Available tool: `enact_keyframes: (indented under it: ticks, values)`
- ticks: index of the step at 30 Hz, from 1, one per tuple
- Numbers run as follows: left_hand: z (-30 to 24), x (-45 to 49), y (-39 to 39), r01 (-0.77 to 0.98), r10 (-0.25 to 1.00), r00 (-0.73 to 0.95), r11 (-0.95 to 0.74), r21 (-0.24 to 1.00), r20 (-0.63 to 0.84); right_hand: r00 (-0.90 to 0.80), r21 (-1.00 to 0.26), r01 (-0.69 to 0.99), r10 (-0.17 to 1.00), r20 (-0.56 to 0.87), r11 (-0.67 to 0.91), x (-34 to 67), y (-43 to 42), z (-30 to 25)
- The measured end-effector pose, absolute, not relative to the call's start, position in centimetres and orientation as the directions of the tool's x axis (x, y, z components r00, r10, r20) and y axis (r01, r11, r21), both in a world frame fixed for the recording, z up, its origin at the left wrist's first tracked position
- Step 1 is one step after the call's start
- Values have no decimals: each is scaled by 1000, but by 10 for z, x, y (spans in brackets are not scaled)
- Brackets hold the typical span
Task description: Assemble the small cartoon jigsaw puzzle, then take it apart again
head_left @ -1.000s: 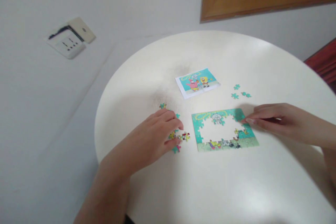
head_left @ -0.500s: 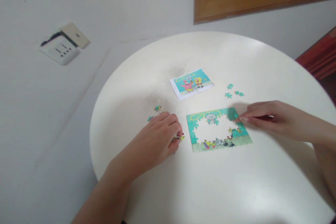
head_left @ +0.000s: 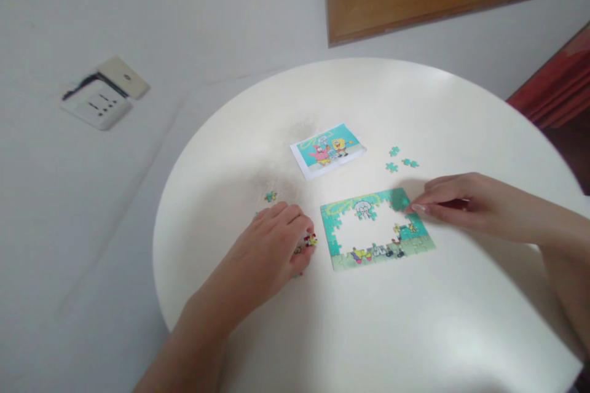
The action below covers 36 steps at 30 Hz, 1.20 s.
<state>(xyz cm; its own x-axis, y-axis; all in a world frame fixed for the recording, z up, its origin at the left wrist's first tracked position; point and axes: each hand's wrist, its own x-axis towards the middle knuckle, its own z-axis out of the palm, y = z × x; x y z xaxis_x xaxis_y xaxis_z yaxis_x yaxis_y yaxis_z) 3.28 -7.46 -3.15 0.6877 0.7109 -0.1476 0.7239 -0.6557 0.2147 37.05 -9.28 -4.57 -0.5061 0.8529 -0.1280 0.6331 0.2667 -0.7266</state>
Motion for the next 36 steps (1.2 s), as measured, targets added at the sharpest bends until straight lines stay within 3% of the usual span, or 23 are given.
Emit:
enact_keyframes:
  ticks: [10, 14, 20, 29, 36]
  values:
    - [-35, 33, -71, 699, 697, 709, -677, 229, -105, -500, -742, 620, 857, -123, 255, 371, -94, -46]
    - [-35, 24, -67, 689, 705, 708, -675, 262, -45, -487, -757, 581, 873, -29, 299, 360, -94, -44]
    - [-32, 12, -54, 692, 722, 691, -676, 252, 39, -659, -565, 541, 732, 176, 623, 289, -91, -37]
    - [-35, 10, -47, 697, 739, 655, -671, 251, 157, -649, -282, 696, 747, 145, 660, 214, -84, -48]
    - [-34, 11, -49, 688, 734, 660, -676, 263, 159, -643, -261, 724, 762, 79, 638, 211, -81, -45]
